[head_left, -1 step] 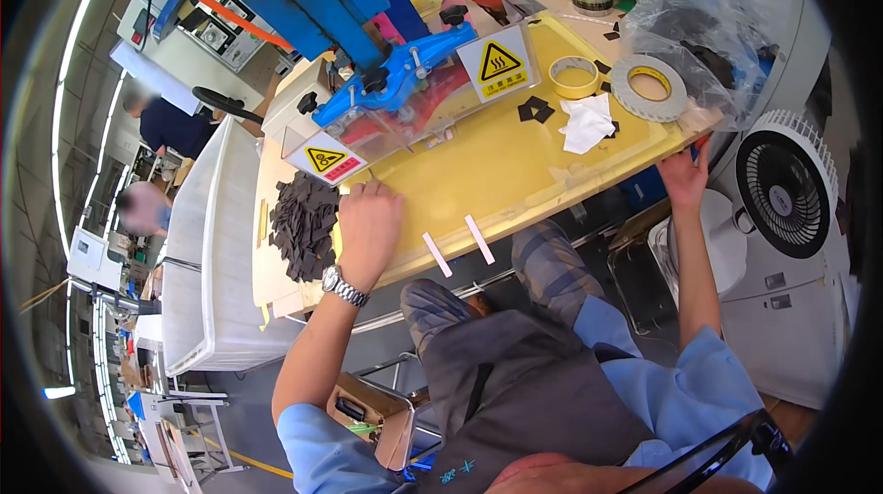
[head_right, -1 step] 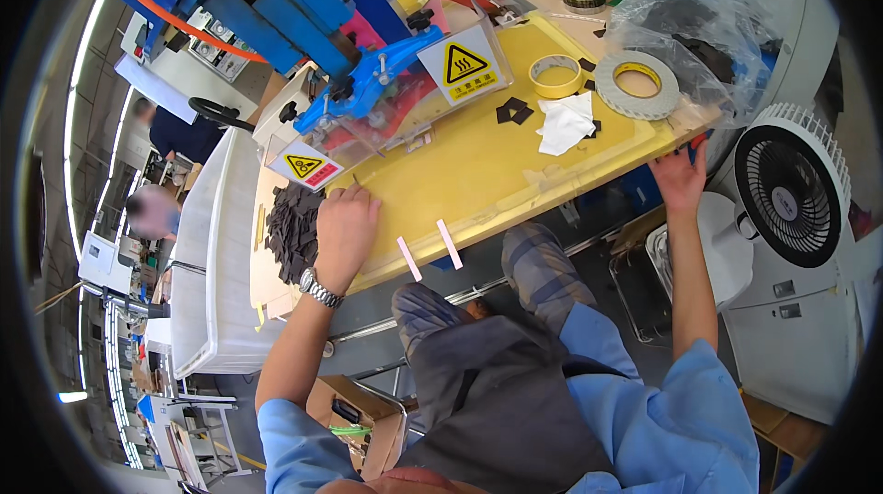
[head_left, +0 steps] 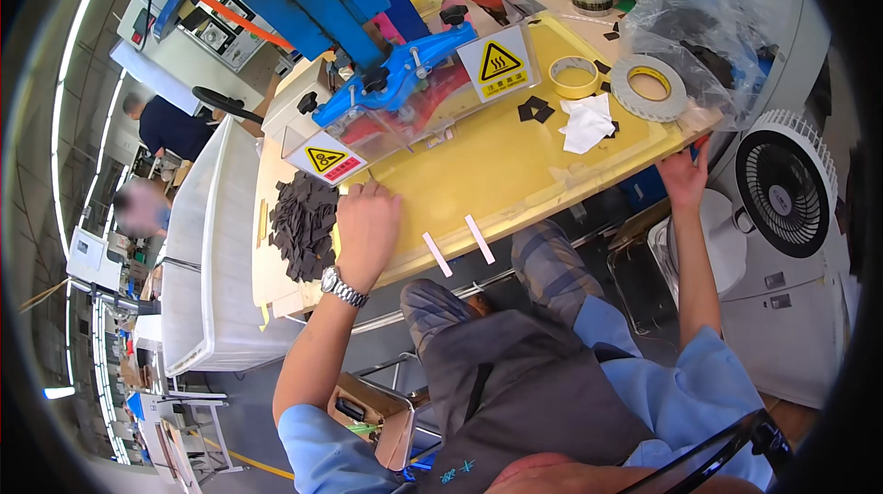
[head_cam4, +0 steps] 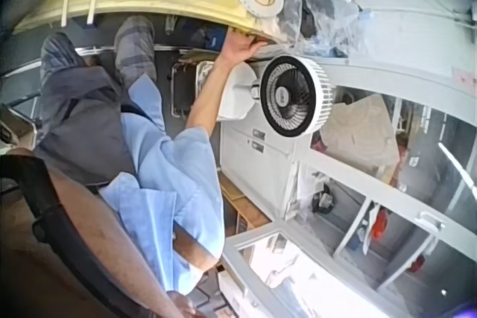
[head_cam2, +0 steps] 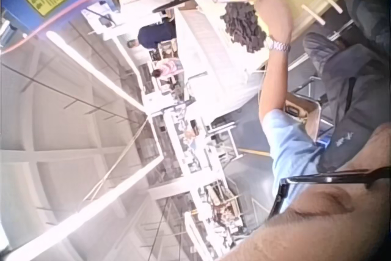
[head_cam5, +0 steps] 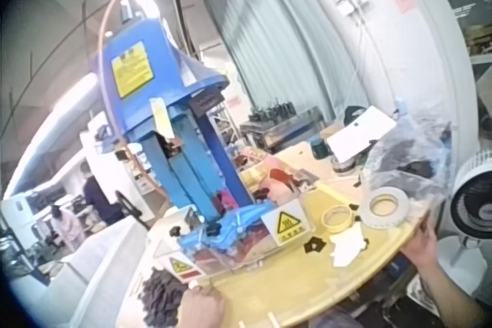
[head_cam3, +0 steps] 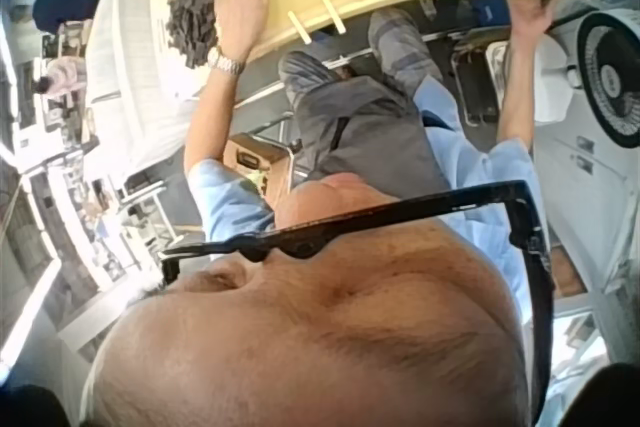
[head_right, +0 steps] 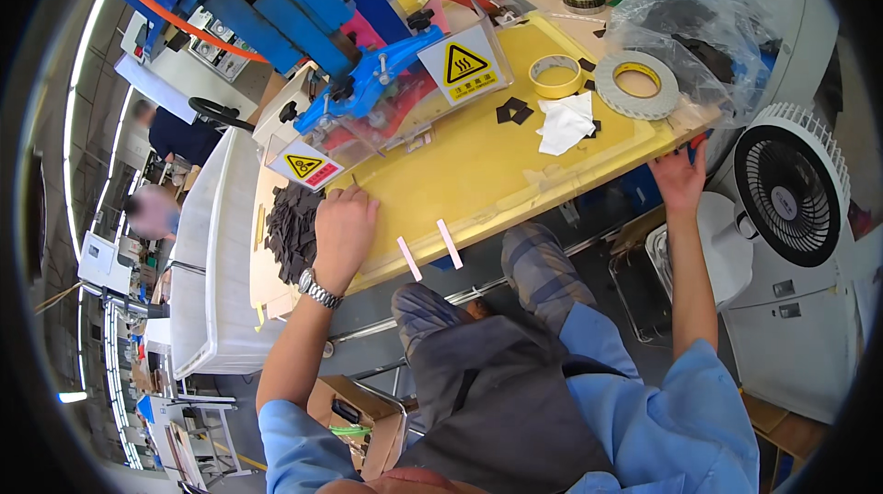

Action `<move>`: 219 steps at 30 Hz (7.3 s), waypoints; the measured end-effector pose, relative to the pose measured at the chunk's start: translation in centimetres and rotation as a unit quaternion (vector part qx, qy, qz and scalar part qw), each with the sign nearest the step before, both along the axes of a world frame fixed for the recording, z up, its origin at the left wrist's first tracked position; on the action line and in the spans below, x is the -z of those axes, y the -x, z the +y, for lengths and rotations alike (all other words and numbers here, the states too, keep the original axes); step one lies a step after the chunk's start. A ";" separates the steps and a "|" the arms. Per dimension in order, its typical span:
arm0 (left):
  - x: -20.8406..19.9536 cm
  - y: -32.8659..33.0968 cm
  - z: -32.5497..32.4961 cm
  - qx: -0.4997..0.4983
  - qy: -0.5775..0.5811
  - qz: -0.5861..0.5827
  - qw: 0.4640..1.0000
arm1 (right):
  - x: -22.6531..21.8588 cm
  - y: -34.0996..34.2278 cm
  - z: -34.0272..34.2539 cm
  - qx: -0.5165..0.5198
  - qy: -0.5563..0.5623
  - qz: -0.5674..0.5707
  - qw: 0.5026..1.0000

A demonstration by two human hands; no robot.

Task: The person aligns strips and small components on the workbench by hand, positions them under the press machine, and activates the machine using the side button.

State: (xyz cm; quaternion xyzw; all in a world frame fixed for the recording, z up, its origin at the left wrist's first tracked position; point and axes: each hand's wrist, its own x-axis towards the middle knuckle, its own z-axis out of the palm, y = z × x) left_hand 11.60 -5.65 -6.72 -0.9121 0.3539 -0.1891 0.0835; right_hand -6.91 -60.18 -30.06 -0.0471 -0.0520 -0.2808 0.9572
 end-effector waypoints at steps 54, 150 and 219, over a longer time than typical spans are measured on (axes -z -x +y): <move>3.3 -4.6 -5.0 0.170 0.164 0.027 0.971 | -10.4 10.4 9.6 -0.171 0.455 0.326 0.811; 1.4 -6.1 -3.9 0.194 0.112 0.086 0.971 | -16.3 -18.7 25.7 0.279 0.925 -0.007 0.259; -4.4 8.6 -0.3 0.342 0.208 0.095 0.911 | -21.8 -0.8 29.7 -0.373 0.555 0.150 0.728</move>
